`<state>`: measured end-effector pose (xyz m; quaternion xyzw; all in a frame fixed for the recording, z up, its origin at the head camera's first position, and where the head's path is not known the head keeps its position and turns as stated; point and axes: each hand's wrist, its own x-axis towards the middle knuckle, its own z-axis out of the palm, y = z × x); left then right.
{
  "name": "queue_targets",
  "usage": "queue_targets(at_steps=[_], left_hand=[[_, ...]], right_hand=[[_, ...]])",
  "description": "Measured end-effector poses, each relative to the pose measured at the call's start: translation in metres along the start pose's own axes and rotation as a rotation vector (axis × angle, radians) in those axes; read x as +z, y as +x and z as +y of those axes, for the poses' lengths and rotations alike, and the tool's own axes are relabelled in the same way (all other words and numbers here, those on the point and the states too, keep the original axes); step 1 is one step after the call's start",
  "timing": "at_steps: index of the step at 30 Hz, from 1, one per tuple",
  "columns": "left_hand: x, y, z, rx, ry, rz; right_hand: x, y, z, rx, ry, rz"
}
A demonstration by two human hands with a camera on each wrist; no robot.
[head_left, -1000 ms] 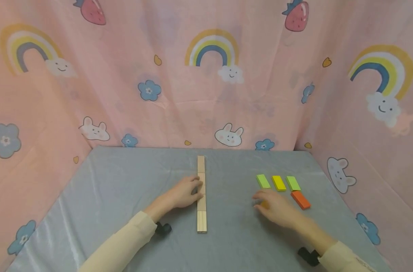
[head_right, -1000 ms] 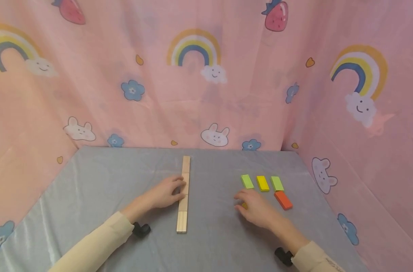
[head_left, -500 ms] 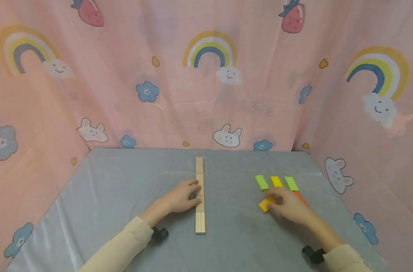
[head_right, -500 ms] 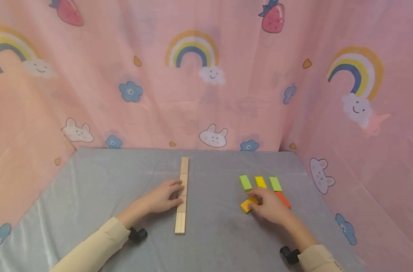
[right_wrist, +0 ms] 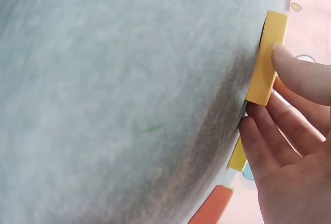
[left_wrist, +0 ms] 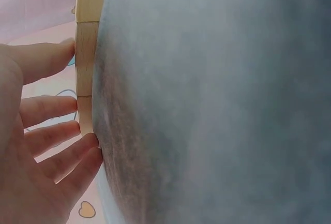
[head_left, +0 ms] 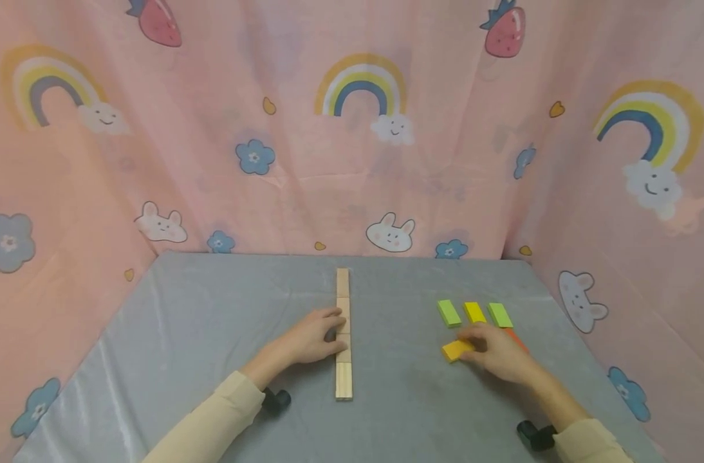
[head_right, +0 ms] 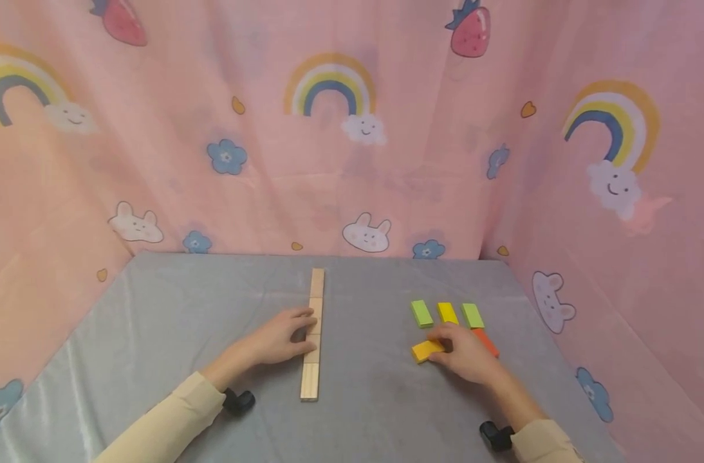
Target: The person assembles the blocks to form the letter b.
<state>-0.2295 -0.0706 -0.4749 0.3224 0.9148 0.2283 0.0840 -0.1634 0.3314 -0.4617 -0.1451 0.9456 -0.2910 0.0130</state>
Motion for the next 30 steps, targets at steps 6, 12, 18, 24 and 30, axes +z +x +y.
queue_targets(at_steps=[6, 12, 18, 24, 30], left_hand=[[0.001, 0.003, 0.002, -0.002, 0.011, -0.008], [0.000, 0.004, 0.003, 0.020, 0.008, -0.012], [0.000, 0.007, 0.003, 0.039, 0.011, -0.011], [-0.001, 0.003, 0.001, 0.034, -0.003, -0.009], [0.000, 0.001, -0.001, 0.020, 0.003, -0.010]], right_hand=[[0.000, 0.000, 0.003, 0.023, -0.027, 0.004], [0.002, 0.003, -0.002, 0.090, -0.041, -0.032], [0.004, 0.007, -0.011, 0.113, -0.092, -0.029], [0.009, 0.017, -0.020, 0.094, -0.117, -0.016], [0.015, 0.024, -0.025, 0.070, -0.105, -0.007]])
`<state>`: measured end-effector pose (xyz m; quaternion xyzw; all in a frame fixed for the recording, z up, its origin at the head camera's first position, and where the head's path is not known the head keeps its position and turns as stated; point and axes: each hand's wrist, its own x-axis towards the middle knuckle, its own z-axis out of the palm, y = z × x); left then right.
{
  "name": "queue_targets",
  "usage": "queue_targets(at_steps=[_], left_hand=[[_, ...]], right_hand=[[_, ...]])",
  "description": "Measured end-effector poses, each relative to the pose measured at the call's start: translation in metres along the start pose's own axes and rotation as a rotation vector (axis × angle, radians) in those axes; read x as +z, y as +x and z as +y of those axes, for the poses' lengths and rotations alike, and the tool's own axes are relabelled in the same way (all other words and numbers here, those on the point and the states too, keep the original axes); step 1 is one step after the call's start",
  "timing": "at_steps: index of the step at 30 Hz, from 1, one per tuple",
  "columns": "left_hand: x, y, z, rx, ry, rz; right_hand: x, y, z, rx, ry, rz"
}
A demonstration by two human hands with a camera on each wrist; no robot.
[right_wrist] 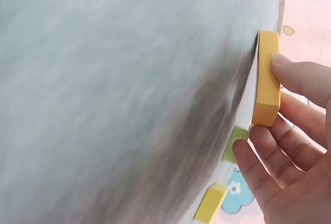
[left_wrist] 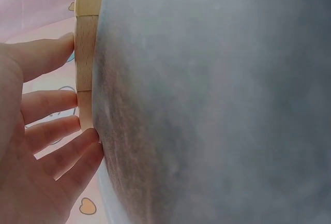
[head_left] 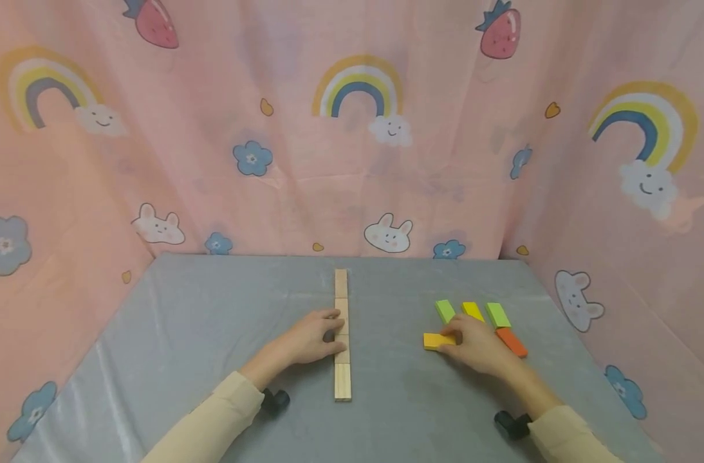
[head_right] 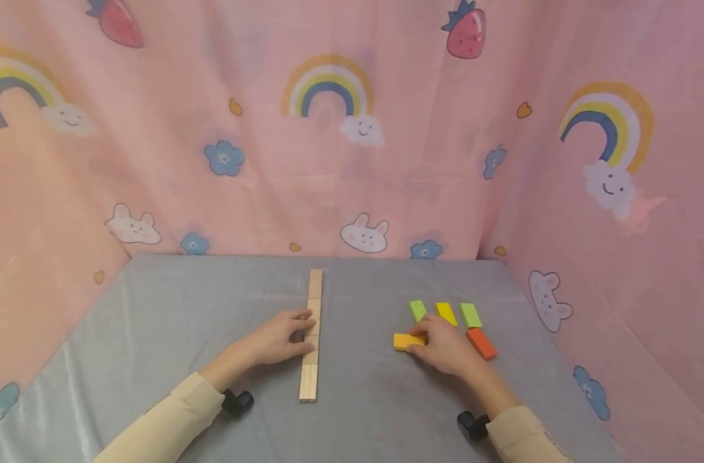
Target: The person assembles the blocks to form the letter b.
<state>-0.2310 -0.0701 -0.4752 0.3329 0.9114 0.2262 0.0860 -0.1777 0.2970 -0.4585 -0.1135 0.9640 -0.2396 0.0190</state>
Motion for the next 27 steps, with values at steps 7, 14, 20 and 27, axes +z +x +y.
queue_targets(at_steps=[7, 14, 20, 27], left_hand=[[0.000, -0.002, 0.000, -0.015, 0.018, -0.005], [-0.001, 0.000, 0.000, -0.018, 0.032, -0.007], [-0.001, 0.001, -0.001, -0.027, 0.038, -0.014], [-0.003, 0.000, 0.000, -0.025, 0.043, -0.014]], right_hand=[[0.006, 0.013, -0.013, -0.003, 0.027, -0.002], [0.012, 0.028, -0.032, -0.054, 0.060, 0.009], [0.018, 0.039, -0.048, -0.075, 0.082, 0.005], [0.023, 0.056, -0.065, -0.084, 0.077, 0.021]])
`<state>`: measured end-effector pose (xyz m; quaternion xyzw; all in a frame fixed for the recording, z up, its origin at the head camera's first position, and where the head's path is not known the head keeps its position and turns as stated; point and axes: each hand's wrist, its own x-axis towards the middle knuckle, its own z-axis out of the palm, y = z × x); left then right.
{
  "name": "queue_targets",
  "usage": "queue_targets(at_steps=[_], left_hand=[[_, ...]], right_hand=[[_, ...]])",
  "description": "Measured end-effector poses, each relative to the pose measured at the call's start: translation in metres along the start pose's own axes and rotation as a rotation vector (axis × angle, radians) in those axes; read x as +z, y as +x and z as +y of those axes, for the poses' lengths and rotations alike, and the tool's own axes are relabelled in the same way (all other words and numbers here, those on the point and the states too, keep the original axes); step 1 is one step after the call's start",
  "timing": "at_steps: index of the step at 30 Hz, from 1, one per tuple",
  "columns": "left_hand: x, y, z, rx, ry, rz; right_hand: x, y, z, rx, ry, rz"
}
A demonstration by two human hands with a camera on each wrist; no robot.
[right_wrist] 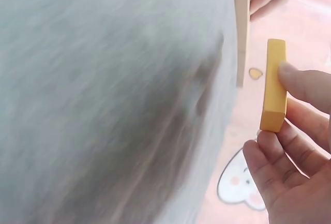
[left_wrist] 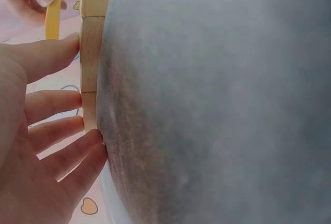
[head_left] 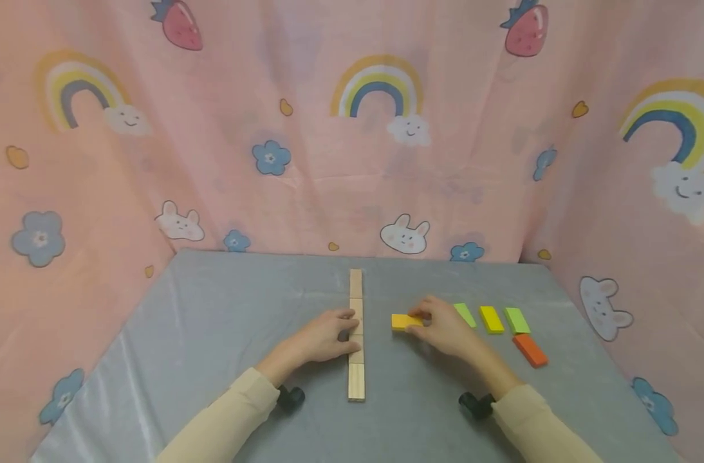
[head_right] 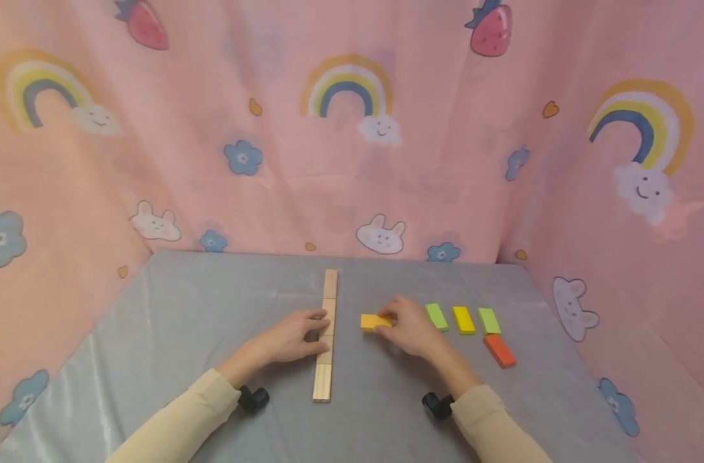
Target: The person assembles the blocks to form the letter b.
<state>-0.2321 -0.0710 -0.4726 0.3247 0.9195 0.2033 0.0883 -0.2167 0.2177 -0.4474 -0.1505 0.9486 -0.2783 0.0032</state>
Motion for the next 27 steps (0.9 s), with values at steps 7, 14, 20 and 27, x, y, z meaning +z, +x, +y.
queue_targets(at_steps=[7, 14, 20, 27], left_hand=[[0.000, 0.003, 0.001, 0.011, 0.002, 0.005], [0.000, 0.005, 0.001, 0.017, 0.029, 0.008], [-0.001, 0.003, 0.001, 0.016, 0.023, 0.007], [0.000, 0.001, 0.001, 0.012, 0.019, 0.008]], right_hand=[[0.006, 0.014, -0.017, -0.008, -0.010, 0.005], [0.016, 0.028, -0.022, -0.031, 0.002, -0.001], [0.029, 0.039, -0.021, -0.057, 0.019, -0.015], [0.040, 0.045, -0.019, -0.024, 0.011, -0.031]])
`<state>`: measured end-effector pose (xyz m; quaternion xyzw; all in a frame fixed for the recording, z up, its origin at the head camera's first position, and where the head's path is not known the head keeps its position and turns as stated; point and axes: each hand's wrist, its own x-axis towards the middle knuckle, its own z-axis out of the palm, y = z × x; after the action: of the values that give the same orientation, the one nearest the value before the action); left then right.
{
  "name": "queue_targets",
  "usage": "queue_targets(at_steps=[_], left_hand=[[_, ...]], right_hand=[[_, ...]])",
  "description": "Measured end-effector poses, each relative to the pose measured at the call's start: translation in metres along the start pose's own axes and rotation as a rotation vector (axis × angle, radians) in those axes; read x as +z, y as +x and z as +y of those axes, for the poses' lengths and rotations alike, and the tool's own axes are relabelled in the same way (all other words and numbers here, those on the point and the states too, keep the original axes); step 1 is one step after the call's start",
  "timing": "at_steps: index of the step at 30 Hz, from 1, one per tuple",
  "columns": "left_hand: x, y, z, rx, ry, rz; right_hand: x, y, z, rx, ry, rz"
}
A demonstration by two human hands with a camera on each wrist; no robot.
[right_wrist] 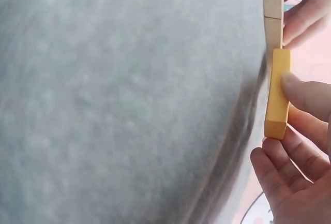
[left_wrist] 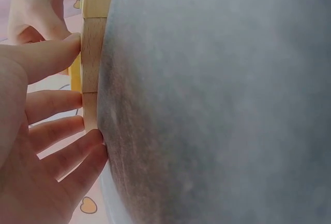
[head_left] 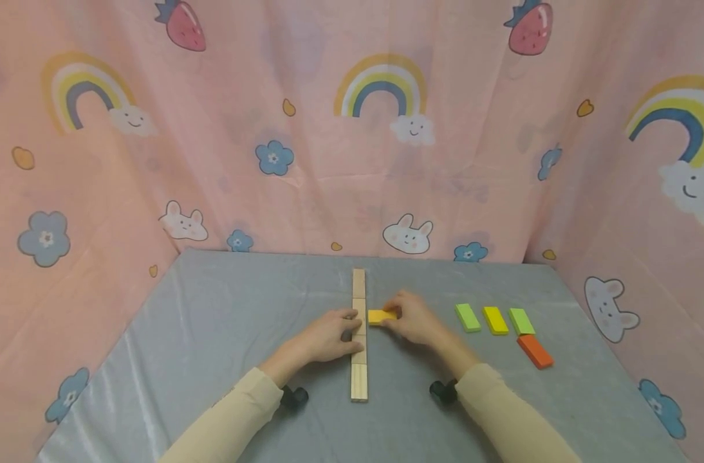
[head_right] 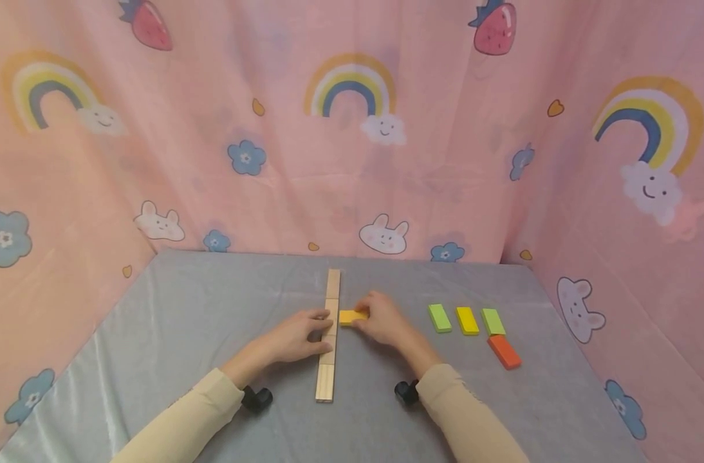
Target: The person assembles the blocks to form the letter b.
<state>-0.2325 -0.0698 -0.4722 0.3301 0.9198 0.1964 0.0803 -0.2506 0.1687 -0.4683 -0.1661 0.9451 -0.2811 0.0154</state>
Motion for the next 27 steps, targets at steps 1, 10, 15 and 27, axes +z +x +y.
queue_targets(at_steps=[1, 10, 15, 27], left_hand=[[0.000, 0.000, 0.000, -0.001, 0.000, -0.001], [0.000, 0.001, 0.002, -0.018, 0.002, -0.011], [0.001, 0.001, 0.003, -0.015, 0.002, -0.011], [0.001, 0.000, 0.001, -0.032, -0.025, -0.018]], right_hand=[[0.001, 0.000, 0.000, 0.005, -0.004, -0.002], [0.007, -0.001, -0.005, 0.021, -0.006, -0.022], [0.003, -0.004, -0.007, 0.001, -0.032, -0.048], [-0.030, -0.020, -0.005, -0.028, -0.073, -0.101]])
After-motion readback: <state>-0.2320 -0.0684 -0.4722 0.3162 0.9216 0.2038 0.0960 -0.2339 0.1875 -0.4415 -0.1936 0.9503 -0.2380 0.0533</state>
